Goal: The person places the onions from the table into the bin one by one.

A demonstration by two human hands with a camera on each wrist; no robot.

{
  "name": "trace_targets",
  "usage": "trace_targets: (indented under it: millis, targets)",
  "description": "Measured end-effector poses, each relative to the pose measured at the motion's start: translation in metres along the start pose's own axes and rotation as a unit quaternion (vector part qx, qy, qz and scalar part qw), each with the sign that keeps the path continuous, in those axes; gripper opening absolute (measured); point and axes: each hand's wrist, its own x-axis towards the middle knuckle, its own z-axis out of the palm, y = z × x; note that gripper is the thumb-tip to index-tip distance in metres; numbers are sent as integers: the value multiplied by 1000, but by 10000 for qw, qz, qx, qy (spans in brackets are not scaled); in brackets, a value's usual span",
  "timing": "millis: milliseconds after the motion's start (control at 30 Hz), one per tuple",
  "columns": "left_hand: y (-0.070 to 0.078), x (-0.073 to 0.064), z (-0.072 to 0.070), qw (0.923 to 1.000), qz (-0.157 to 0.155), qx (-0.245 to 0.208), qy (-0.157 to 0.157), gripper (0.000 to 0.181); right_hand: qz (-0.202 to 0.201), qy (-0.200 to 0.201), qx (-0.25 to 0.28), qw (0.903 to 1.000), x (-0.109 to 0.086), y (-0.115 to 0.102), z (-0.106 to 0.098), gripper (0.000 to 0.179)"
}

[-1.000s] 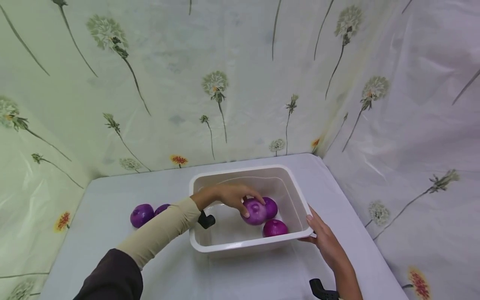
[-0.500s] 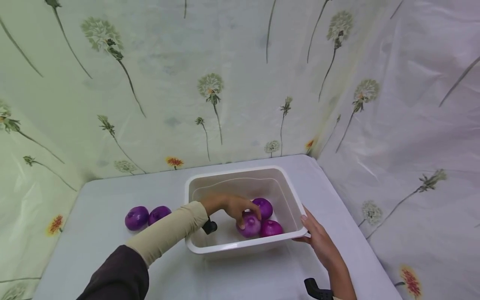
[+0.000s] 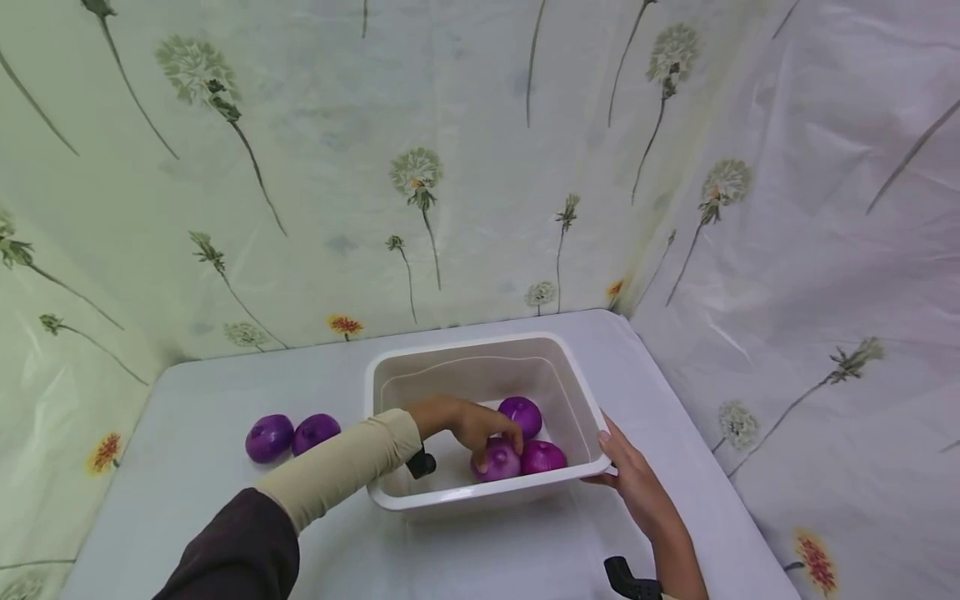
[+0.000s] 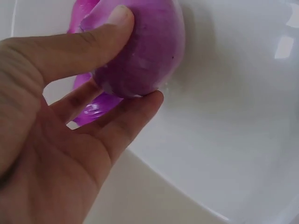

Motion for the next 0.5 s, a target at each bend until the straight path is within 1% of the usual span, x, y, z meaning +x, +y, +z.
trace_targets:
  millis: [100,300,500]
  targets:
    - [1,0,2,9999,-10,-120,-81,57,49,0,68,10000,0,1,0,55]
    - [2,2,5,9999,123,86,-5,52,3,-5,59,10000,0,4,-2,55]
    - [2,3,6,10000,34,83,-6,51,-37,-66,43,10000,-1,4,-4,55]
